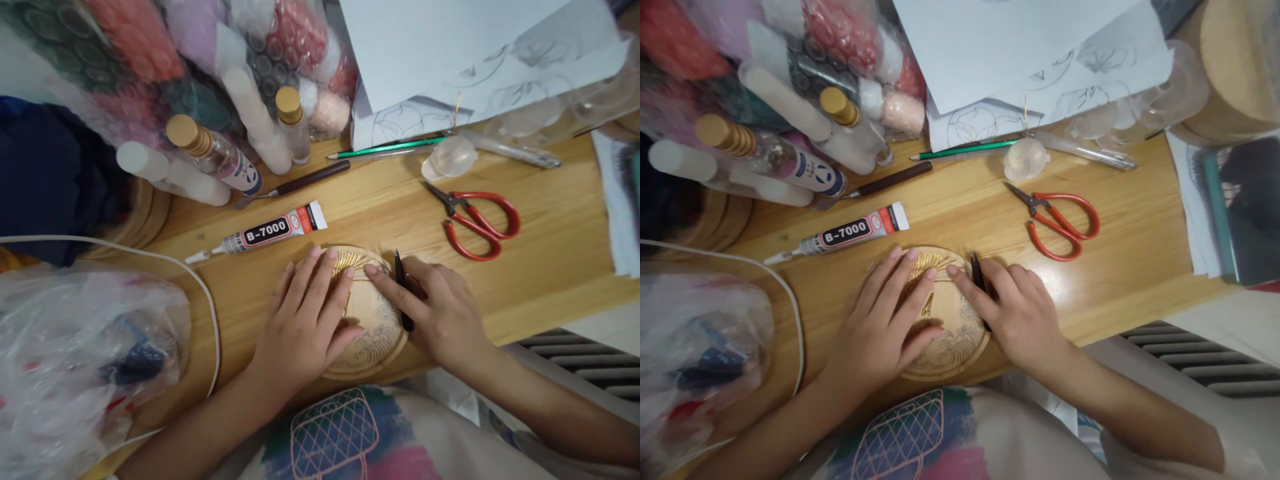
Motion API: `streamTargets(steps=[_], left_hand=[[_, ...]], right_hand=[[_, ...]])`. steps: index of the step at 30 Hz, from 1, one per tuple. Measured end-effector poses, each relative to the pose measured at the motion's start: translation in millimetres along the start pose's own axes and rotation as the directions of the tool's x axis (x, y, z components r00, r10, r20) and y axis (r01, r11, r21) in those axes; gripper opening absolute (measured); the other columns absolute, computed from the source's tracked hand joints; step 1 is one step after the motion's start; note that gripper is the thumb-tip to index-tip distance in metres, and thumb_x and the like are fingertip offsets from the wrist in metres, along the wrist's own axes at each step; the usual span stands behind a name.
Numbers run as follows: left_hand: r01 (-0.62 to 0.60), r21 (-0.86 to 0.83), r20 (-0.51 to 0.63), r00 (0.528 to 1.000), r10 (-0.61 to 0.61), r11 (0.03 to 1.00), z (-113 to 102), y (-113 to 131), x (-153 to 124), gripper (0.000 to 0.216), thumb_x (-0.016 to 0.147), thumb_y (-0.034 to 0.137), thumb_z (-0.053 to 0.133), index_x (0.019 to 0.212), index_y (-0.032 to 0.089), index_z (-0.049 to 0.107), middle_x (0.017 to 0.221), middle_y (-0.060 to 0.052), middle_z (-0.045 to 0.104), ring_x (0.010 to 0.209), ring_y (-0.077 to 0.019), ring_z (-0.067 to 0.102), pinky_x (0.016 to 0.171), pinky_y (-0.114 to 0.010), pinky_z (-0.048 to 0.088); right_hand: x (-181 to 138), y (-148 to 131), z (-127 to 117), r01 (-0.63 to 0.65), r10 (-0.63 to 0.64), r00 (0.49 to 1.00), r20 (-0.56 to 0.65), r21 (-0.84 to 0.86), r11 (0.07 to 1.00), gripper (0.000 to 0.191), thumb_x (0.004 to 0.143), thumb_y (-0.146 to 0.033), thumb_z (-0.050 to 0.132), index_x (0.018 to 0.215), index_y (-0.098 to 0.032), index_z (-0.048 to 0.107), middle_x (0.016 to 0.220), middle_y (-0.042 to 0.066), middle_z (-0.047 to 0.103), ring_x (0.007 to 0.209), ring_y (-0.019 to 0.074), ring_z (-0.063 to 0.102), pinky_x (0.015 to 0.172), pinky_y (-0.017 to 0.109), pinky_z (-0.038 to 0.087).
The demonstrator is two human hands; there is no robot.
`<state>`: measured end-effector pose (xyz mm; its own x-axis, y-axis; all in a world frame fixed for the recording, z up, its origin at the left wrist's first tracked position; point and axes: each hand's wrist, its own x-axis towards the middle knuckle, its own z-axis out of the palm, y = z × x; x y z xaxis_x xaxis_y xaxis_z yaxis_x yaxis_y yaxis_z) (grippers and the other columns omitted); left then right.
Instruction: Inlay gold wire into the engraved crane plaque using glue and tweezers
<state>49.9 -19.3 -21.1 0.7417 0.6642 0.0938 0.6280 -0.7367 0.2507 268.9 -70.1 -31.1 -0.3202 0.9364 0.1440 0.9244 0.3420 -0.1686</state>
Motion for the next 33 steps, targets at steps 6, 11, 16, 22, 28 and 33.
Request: streamTargets(steps=[6,11,16,22,28,33], left_hand=[[0.005,-0.009,-0.004,1.000,-0.005,1.000,0.4,-0.5,-0.4,0.053,0.098,0.049,0.041,0.137,0.013,0.050,0.147,-0.017,0.047,0.139,-0.0341,0.038,0.113,-0.049,0.031],[-0.014,-0.007,0.008,1.000,0.014,1.000,-0.5,-1.5,-0.3,0.054,0.098,0.047,0.043,0.137,0.011,0.049,0.146,-0.019,0.047,0.138,-0.0363,0.039,0.112,-0.049,0.030],[-0.010,-0.012,0.003,1.000,0.010,1.000,-0.6,-1.4,-0.2,0.053,0.098,0.047,0.043,0.137,0.012,0.050,0.147,-0.019,0.047,0.138,-0.0361,0.039,0.112,-0.048,0.030],[-0.006,-0.017,0.013,1.000,0.006,1.000,-1.2,-1.1,0.1,0.053,0.098,0.047,0.044,0.137,0.012,0.050,0.147,-0.018,0.047,0.139,-0.0353,0.039,0.113,-0.048,0.029],[-0.003,0.001,0.010,1.000,0.003,1.000,-1.4,-0.5,0.4,0.052,0.098,0.046,0.044,0.137,0.013,0.051,0.146,-0.018,0.048,0.138,-0.0344,0.040,0.113,-0.048,0.029],[-0.008,0.003,-0.007,1.000,0.008,1.000,-0.5,-0.6,0.5,0.052,0.099,0.046,0.042,0.136,0.012,0.051,0.146,-0.018,0.049,0.138,-0.0346,0.040,0.112,-0.048,0.031]], right_hand=[[-1.7,0.3,1.5,-0.012,0.012,1.000,-0.008,0.015,1.000,0.053,0.093,-0.013,0.044,0.144,-0.029,0.045,0.109,0.009,0.064,0.077,0.0199,0.054,0.069,0.034,0.046],[-3.9,-0.2,2.4,-0.051,0.054,0.998,-0.043,0.064,0.997,0.053,0.094,-0.016,0.048,0.145,-0.026,0.044,0.108,0.010,0.062,0.079,0.0191,0.054,0.071,0.033,0.048],[-4.5,-0.6,2.4,-0.046,0.047,0.998,-0.046,0.039,0.998,0.046,0.094,-0.015,0.048,0.139,-0.025,0.049,0.108,0.010,0.062,0.079,0.0191,0.054,0.069,0.033,0.048],[-3.6,-0.6,2.2,-0.033,0.033,0.999,-0.040,0.006,0.999,0.046,0.094,-0.015,0.049,0.139,-0.026,0.048,0.108,0.010,0.062,0.077,0.0191,0.053,0.067,0.033,0.048],[-3.0,-0.8,0.8,-0.029,0.029,0.999,-0.036,0.012,1.000,0.046,0.093,-0.013,0.049,0.138,-0.024,0.049,0.109,0.010,0.062,0.078,0.0191,0.053,0.068,0.033,0.047],[-1.8,-0.2,2.1,-0.014,0.014,0.998,-0.069,-0.007,1.000,0.042,0.094,-0.014,0.047,0.135,-0.024,0.051,0.106,0.009,0.061,0.075,0.0187,0.051,0.065,0.032,0.045]])
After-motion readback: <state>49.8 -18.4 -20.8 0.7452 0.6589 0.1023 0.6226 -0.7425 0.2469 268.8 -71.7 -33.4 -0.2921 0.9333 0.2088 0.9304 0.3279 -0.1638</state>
